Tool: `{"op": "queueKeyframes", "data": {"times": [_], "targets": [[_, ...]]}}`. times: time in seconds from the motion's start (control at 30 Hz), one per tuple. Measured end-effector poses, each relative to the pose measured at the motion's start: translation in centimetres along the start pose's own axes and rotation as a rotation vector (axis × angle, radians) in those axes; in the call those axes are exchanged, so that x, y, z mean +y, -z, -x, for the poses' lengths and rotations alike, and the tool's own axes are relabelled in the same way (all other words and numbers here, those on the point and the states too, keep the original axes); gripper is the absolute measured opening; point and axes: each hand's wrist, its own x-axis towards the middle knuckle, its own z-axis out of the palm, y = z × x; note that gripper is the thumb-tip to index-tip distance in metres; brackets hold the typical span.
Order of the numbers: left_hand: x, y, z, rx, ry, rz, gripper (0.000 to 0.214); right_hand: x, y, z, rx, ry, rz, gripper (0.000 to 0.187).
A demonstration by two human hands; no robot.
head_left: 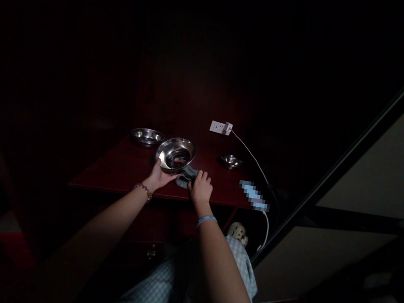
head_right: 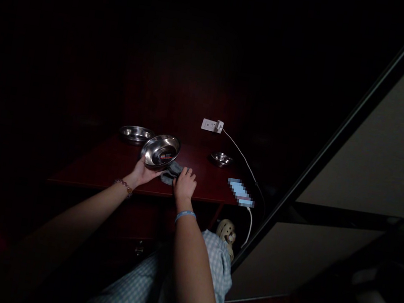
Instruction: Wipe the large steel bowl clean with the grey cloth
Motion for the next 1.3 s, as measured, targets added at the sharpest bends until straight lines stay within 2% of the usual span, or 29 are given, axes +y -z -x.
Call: {"op": "queueKeyframes", "data": {"times": [0.23, 0.37, 0.6, 0.97, 1.13, 1.23, 1.3], "targets": [[-0.1, -0.5, 0.5, 0.046, 0.013, -0.071, 0.065, 0.9, 0.7, -0.3, -0.019, 0.061, 0.042, 0.039], [-0.1, -0.5, 0.4, 0.042, 0.028, -0.072, 0.061, 0.9, 1.3, -0.4, 0.025, 0.123, 0.057, 0.034], [-0.1, -0.4, 0.0, 0.007, 0.055, -0.068, 0.067, 0.7, 1.5, -0.2, 0.07, 0.288, 0.08, 0.034], [-0.1, -0.2, -0.2, 0.05, 0.046, -0.044, 0.067, 1.0, 2.1, 0.9, 0.016, 0.47, 0.083, 0.035], [-0.4, -0.1, -0.6, 0.026, 0.023, -0.039, 0.065, 1.1, 2.2, 0.9, -0.037, 0.43, 0.006, 0.044], [-0.6, -0.1, -0.8, 0.032, -0.006, -0.045, 0.064, 1.5, 2.0, 0.4, -0.079, 0.33, -0.12, 0.05], [-0.7, -0.2, -0.7, 0.044, -0.019, -0.061, 0.063, 1.9, 1.8, -0.1, -0.1, 0.279, -0.218, 0.047]]}}
